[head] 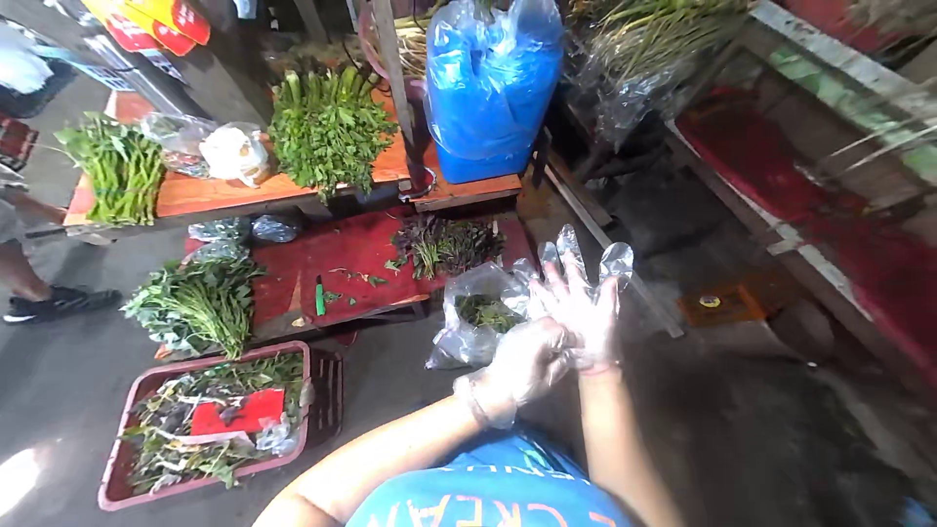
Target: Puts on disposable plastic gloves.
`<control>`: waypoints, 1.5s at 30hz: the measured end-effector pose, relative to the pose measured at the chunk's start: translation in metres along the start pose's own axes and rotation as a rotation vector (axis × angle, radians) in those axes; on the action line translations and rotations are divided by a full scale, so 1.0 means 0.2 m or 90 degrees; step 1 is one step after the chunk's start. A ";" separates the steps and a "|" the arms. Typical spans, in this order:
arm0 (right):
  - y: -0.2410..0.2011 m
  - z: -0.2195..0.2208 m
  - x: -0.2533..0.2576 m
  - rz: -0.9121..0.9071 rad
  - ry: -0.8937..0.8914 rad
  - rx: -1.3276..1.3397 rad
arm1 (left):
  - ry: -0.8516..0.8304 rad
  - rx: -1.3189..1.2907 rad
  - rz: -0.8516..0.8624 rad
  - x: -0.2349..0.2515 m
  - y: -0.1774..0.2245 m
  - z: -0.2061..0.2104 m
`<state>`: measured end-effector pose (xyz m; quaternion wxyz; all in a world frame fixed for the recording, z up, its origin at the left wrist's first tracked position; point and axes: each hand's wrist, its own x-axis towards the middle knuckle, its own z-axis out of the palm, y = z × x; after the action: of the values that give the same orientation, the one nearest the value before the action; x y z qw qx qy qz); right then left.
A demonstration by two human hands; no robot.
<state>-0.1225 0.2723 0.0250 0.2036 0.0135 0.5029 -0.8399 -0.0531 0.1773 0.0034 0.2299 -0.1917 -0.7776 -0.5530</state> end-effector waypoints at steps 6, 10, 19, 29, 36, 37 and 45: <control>0.06 -0.13 0.03 0.030 -0.086 -0.056 | -0.117 -0.103 0.062 -0.02 0.00 0.00; 0.10 -0.16 0.03 0.093 -0.123 -0.070 | -0.117 -0.145 0.045 -0.07 0.00 0.04; 0.06 -0.14 0.03 0.097 -0.041 -0.094 | -0.105 -0.158 -0.002 -0.12 0.01 0.07; 0.05 -0.13 -0.02 0.019 -0.147 0.034 | -0.093 -0.161 0.046 -0.10 0.08 0.09; 0.03 -0.13 -0.05 0.070 -0.152 -0.016 | -0.153 -0.166 0.032 -0.10 0.10 0.11; 0.04 -0.13 -0.06 0.069 -0.146 0.008 | -0.157 -0.173 0.037 -0.10 0.10 0.12; -0.07 -0.15 -0.12 -0.038 -0.129 0.175 | -0.106 -0.231 -0.079 -0.19 0.07 0.01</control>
<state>-0.1107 0.3110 0.0274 0.2245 -0.0580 0.3601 -0.9036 -0.0147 0.1816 -0.0072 0.0922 -0.2271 -0.6915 -0.6795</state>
